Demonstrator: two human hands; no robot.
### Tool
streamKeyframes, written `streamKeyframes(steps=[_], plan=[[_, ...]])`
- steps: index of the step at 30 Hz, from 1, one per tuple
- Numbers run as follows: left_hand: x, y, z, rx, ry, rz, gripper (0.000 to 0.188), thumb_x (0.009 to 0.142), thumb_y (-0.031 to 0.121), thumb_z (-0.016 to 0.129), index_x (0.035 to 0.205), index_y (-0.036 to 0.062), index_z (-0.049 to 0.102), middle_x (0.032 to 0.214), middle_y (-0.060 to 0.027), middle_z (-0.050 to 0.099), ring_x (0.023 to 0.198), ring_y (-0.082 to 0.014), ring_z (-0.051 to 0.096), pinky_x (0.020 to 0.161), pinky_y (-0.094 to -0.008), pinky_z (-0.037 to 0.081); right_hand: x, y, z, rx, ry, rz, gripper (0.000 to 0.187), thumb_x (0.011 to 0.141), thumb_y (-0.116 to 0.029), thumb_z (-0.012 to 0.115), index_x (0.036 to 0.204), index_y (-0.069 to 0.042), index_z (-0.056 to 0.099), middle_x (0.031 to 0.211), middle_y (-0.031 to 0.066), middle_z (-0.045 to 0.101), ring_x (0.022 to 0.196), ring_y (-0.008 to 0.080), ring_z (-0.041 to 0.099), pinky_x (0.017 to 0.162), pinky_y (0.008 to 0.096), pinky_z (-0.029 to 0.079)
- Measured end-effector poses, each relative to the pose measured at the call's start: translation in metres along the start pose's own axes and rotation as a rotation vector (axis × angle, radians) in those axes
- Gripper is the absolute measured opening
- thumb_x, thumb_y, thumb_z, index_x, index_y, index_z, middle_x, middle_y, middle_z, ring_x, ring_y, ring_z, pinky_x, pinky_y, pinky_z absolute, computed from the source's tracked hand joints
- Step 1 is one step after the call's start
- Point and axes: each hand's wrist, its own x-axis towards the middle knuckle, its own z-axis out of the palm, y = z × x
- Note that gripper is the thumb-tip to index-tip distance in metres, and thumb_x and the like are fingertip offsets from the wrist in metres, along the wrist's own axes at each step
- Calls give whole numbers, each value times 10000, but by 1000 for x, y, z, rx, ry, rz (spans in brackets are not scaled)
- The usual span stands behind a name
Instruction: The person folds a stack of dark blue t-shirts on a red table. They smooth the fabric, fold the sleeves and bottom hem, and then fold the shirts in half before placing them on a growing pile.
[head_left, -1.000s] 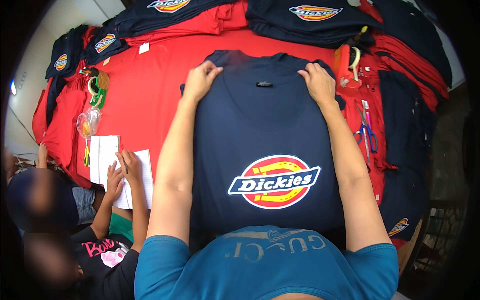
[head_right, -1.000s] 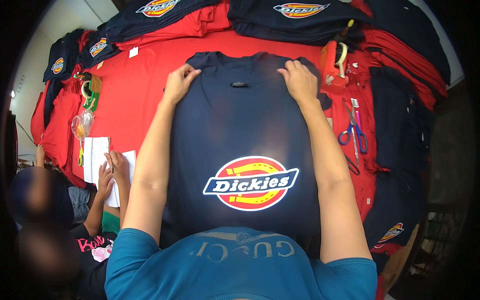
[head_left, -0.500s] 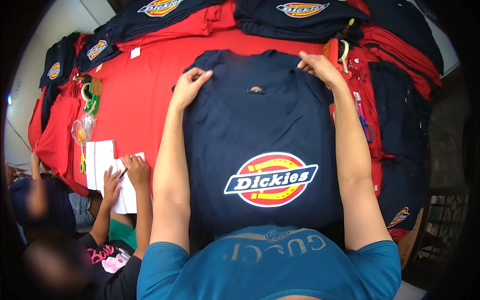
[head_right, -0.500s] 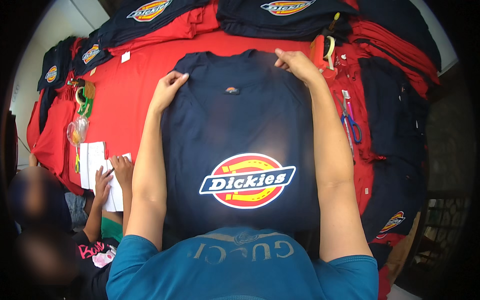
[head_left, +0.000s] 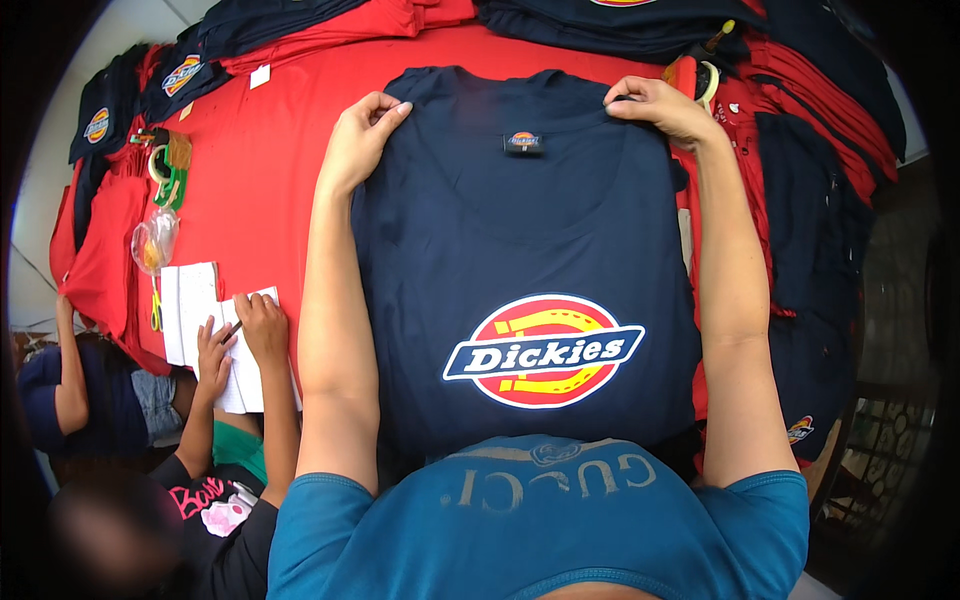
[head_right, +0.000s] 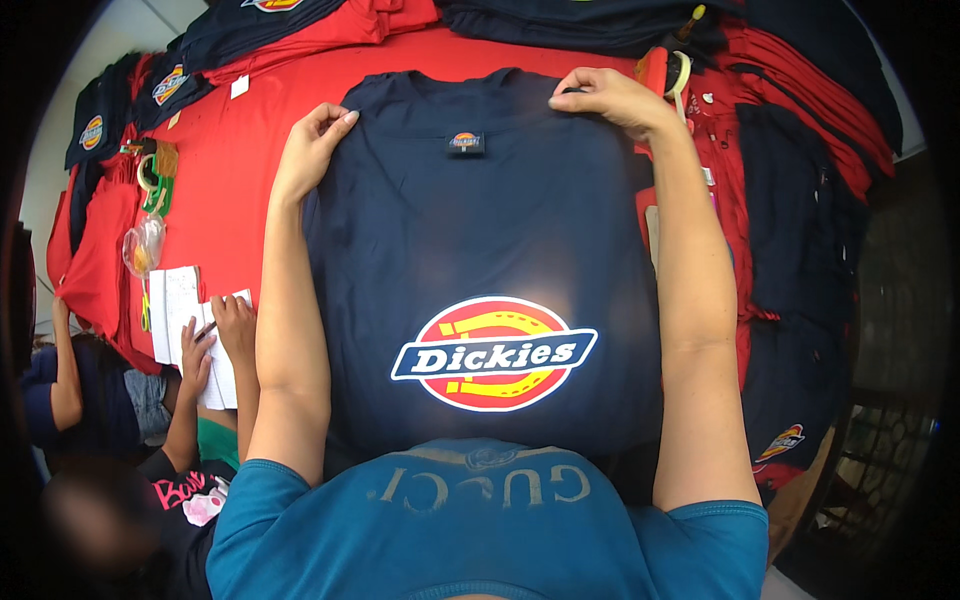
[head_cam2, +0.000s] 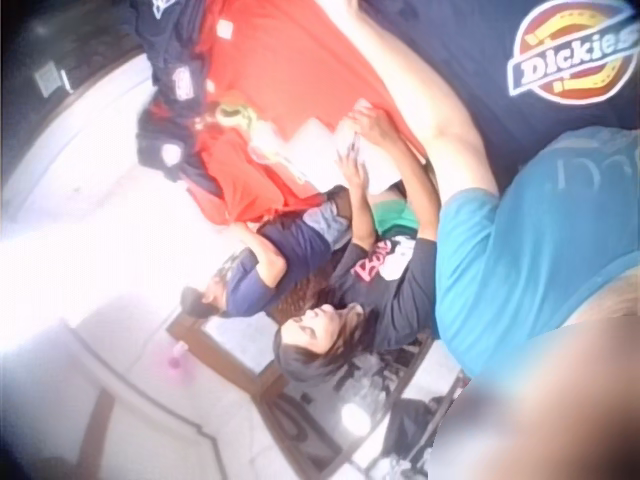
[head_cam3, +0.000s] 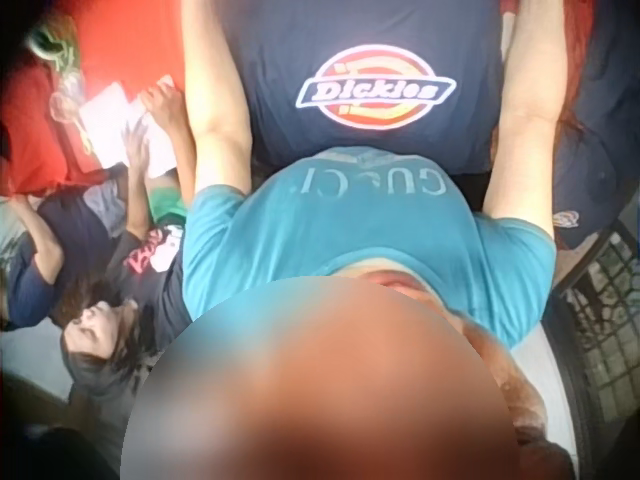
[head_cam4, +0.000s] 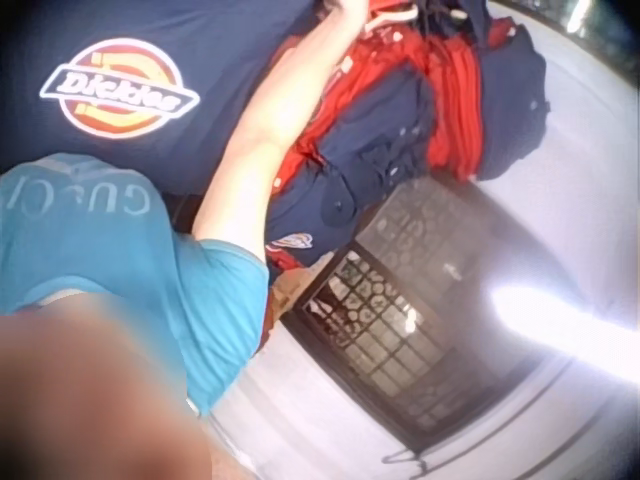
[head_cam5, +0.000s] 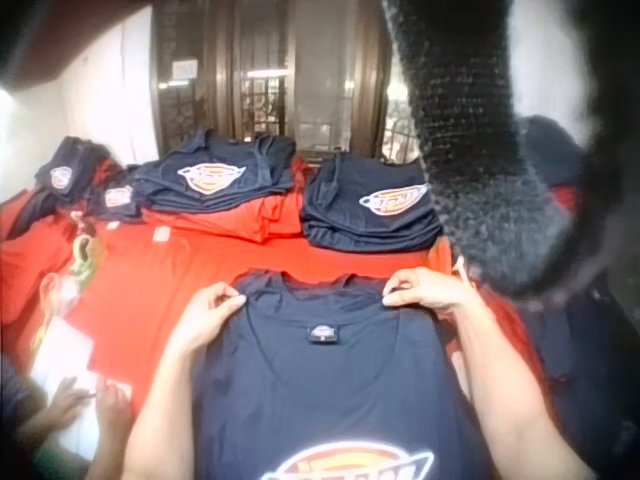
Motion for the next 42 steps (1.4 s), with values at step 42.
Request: streamKeyframes(steps=[42], plan=[[-308,66,-22,375,-227,51,222,798,88,684,966,1,567,936,-121,623,863,-293,582,749,-379,477,-114,-56,276,-624,-138,-929,356,846,-155,621,1190,-65,610,1096,109,617,996,290,559,888,435,455]])
